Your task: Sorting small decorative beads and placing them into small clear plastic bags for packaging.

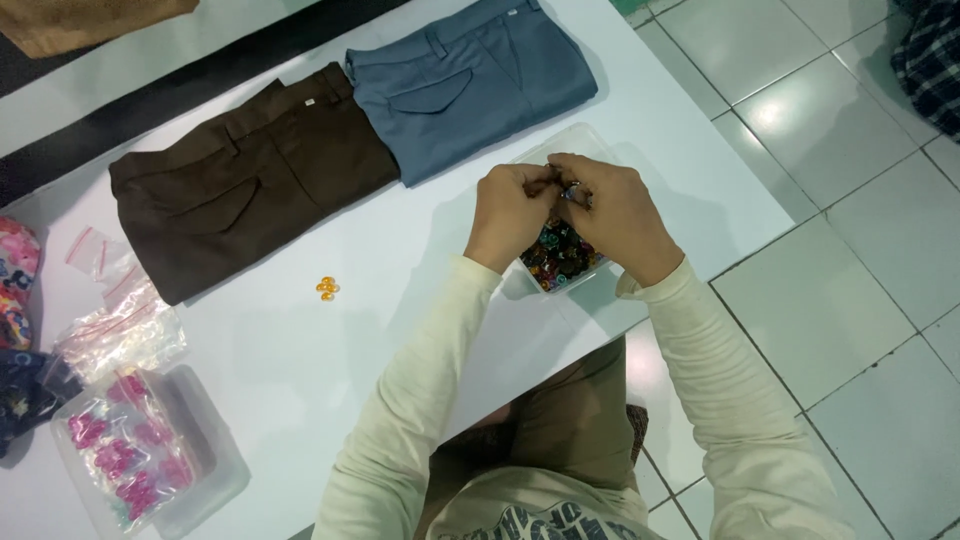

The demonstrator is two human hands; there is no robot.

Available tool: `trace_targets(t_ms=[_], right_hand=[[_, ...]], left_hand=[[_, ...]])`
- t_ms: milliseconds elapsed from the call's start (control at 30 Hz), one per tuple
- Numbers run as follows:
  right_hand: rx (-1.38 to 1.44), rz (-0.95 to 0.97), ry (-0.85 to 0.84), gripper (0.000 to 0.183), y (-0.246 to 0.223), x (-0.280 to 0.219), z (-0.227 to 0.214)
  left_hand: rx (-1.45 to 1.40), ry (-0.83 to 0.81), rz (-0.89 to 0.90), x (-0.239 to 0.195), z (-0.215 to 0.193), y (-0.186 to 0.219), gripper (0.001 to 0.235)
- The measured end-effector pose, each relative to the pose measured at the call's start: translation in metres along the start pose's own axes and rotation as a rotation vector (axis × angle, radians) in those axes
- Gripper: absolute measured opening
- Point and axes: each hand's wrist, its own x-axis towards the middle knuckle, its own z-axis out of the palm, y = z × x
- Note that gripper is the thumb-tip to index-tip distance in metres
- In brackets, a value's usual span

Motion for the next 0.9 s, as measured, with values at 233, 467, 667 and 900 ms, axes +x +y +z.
trace_targets(t_ms=[233, 467, 667, 900], right_hand=[[-0.211, 0.174, -0.225, 0.028, 0.014, 0.008, 0.017], [-0.303, 0.117, -0.21, 0.031, 0.027, 0.008, 0.006], [-0.323, 0.124, -0.256, 0.028, 0.0, 0.006, -0.004], [-0.468, 0.103, -0.231, 0.014, 0.046, 0.009, 0.037]], left_hand=[[0.944, 0.208, 0.583, -0.002, 0.011, -0.01, 0.008], [1.158, 0.025, 0.471, 0.003, 0.02, -0.026, 0.014], [1.011, 0.109, 0.53, -0.006, 0.008, -0.008, 0.009], [1.031, 0.129, 0.524, -0.002, 0.013, -0.026, 0.009]])
